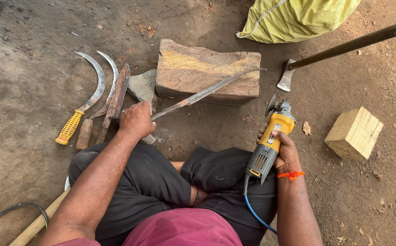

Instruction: The person uses an angle grinder to sharpen the blade of a sickle. They hold the sickle against a wooden block and move the grinder along the edge, producing sparks.

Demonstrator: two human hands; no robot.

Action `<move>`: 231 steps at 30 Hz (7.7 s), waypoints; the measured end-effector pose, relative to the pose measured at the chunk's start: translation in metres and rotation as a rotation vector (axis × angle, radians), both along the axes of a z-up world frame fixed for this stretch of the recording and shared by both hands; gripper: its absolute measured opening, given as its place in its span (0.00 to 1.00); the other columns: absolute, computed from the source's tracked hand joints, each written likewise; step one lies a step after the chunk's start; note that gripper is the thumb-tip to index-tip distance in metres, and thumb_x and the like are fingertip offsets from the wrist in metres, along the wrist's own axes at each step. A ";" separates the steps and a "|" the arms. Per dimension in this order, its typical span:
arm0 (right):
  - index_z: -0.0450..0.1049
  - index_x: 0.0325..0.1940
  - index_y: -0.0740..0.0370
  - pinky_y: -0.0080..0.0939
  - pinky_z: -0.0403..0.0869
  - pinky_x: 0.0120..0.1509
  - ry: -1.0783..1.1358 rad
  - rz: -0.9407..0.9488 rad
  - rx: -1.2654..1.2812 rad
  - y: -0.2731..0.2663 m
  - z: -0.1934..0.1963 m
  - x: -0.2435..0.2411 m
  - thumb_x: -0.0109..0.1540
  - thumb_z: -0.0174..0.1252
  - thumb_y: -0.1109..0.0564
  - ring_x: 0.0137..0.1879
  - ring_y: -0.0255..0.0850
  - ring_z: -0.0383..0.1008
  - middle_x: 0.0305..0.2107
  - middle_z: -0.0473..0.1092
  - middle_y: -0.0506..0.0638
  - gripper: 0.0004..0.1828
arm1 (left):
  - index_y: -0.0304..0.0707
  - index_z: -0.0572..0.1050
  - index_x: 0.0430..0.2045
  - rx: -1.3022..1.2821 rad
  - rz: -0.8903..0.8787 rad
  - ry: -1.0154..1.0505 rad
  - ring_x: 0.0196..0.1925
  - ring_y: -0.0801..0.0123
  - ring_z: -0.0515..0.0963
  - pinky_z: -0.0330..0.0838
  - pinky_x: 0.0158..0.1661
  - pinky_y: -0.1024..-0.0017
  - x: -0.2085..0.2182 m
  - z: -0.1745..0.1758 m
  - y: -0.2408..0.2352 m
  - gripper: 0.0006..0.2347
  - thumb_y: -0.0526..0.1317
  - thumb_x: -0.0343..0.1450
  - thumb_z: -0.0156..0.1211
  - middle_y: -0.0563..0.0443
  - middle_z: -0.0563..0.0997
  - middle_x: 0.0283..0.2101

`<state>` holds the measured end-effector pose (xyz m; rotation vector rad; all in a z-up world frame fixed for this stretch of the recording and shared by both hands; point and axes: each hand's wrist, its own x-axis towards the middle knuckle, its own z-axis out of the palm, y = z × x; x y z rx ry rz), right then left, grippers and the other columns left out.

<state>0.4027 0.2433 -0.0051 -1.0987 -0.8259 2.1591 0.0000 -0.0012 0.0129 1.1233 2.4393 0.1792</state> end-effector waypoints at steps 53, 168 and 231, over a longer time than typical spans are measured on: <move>0.65 0.65 0.62 0.47 0.83 0.47 -1.597 0.475 0.506 0.079 0.080 -0.141 0.53 0.71 0.55 0.45 0.48 0.82 0.49 0.74 0.61 0.38 | 0.30 0.74 0.44 -0.172 -0.173 -0.186 0.43 0.49 0.87 0.80 0.46 0.52 0.026 0.022 -0.014 0.10 0.34 0.72 0.54 0.32 0.84 0.36; 0.70 0.62 0.63 0.51 0.77 0.60 -1.341 0.666 0.805 0.084 0.041 -0.151 0.44 0.73 0.48 0.55 0.55 0.79 0.48 0.78 0.62 0.44 | 0.41 0.71 0.52 -0.272 -0.190 -0.261 0.55 0.45 0.82 0.74 0.57 0.50 0.013 -0.002 -0.003 0.14 0.42 0.72 0.55 0.36 0.84 0.48; 0.64 0.68 0.61 0.46 0.78 0.60 -1.420 0.885 0.823 0.041 0.080 -0.190 0.51 0.74 0.56 0.54 0.51 0.80 0.50 0.77 0.60 0.43 | 0.36 0.75 0.48 -0.229 -0.135 -0.324 0.54 0.45 0.82 0.77 0.52 0.51 0.004 0.022 0.003 0.14 0.31 0.68 0.58 0.34 0.81 0.50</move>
